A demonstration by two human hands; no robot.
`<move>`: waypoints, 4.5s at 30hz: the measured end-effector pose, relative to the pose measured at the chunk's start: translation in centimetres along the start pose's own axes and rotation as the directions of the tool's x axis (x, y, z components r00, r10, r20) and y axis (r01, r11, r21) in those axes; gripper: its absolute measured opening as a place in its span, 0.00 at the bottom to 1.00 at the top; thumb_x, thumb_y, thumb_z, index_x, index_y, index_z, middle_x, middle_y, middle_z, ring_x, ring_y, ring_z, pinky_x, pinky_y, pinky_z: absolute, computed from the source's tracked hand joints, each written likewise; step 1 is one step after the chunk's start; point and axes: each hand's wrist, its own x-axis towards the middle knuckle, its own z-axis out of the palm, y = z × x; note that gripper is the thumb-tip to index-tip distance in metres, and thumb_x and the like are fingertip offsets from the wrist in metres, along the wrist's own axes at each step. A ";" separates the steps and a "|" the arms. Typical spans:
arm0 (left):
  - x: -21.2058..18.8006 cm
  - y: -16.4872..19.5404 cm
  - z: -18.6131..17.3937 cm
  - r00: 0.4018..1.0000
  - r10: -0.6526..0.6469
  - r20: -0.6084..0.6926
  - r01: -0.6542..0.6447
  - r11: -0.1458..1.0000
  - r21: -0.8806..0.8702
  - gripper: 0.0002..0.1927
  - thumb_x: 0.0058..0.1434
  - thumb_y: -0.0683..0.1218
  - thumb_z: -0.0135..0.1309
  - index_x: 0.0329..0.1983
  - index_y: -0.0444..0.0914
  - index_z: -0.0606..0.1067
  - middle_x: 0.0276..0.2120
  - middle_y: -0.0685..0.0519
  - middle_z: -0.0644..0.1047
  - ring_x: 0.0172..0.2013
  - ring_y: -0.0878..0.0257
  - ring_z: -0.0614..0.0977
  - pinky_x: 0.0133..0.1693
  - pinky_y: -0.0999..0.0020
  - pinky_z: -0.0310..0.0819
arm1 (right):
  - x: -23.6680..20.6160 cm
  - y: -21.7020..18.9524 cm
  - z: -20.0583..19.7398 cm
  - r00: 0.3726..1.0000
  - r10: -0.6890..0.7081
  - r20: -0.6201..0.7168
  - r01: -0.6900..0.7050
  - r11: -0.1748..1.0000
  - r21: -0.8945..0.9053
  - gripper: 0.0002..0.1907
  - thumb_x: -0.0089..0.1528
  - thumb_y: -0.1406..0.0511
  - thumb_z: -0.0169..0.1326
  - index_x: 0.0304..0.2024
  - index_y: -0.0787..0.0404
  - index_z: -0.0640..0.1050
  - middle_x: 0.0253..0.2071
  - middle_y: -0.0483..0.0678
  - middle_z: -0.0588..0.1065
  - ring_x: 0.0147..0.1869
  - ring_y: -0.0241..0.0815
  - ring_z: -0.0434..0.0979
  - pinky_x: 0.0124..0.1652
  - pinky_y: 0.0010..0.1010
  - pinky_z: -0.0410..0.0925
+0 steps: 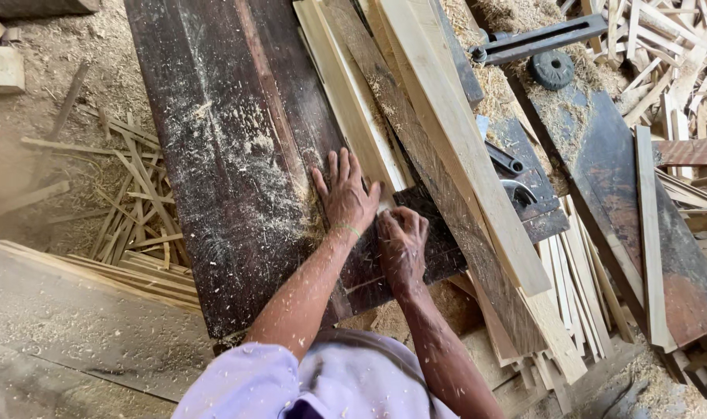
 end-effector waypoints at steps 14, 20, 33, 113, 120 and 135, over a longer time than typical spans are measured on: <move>5.5 -0.8 -0.3 0.994 -0.090 -0.062 0.085 0.994 -0.075 0.39 0.70 0.59 0.50 0.78 0.40 0.53 0.78 0.41 0.35 0.77 0.46 0.36 0.70 0.35 0.18 | 0.5 -0.8 -2.4 0.993 -0.014 0.118 0.026 0.994 -0.103 0.17 0.68 0.59 0.54 0.57 0.56 0.79 0.54 0.57 0.71 0.54 0.56 0.68 0.44 0.49 0.71; 6.8 -1.1 -1.0 0.989 -0.150 -0.003 0.150 0.988 -0.047 0.38 0.69 0.61 0.49 0.78 0.44 0.56 0.78 0.43 0.35 0.77 0.48 0.35 0.70 0.36 0.18 | 2.2 -1.8 -2.1 0.980 0.114 0.164 -0.111 0.993 -0.028 0.12 0.68 0.58 0.55 0.49 0.58 0.79 0.44 0.57 0.67 0.48 0.54 0.67 0.38 0.46 0.72; 4.9 -0.5 -0.8 0.995 -0.090 -0.032 0.089 0.996 -0.030 0.40 0.68 0.61 0.51 0.78 0.41 0.56 0.78 0.42 0.37 0.77 0.49 0.37 0.70 0.39 0.14 | 3.6 -3.3 -3.2 0.986 0.160 0.037 -0.159 0.987 -0.024 0.14 0.64 0.58 0.60 0.46 0.60 0.79 0.43 0.55 0.69 0.49 0.56 0.71 0.43 0.49 0.71; -27.7 14.3 5.2 0.979 -0.199 0.040 0.142 0.532 -0.834 0.25 0.57 0.60 0.60 0.46 0.39 0.71 0.34 0.48 0.84 0.21 0.67 0.82 0.20 0.69 0.78 | -25.5 7.8 -26.3 0.825 0.327 0.461 -0.467 0.853 0.233 0.36 0.57 0.50 0.61 0.62 0.62 0.73 0.48 0.51 0.76 0.45 0.41 0.78 0.42 0.33 0.78; -33.1 7.7 -3.5 0.892 0.279 0.356 0.357 0.047 -0.933 0.43 0.56 0.76 0.41 0.54 0.36 0.72 0.46 0.48 0.82 0.29 0.62 0.87 0.30 0.64 0.86 | -31.5 9.0 -25.0 0.814 0.209 0.542 -0.581 0.316 0.750 0.38 0.55 0.47 0.66 0.57 0.68 0.78 0.33 0.45 0.75 0.33 0.34 0.72 0.33 0.27 0.69; -32.9 -2.0 -0.1 0.963 0.018 -0.270 -0.238 0.529 -0.814 0.19 0.72 0.53 0.55 0.53 0.32 0.72 0.44 0.44 0.81 0.42 0.59 0.84 0.39 0.69 0.81 | -35.1 4.7 -23.6 0.874 0.294 0.387 -0.438 0.821 0.366 0.26 0.55 0.56 0.61 0.52 0.63 0.76 0.41 0.50 0.79 0.38 0.42 0.82 0.34 0.35 0.79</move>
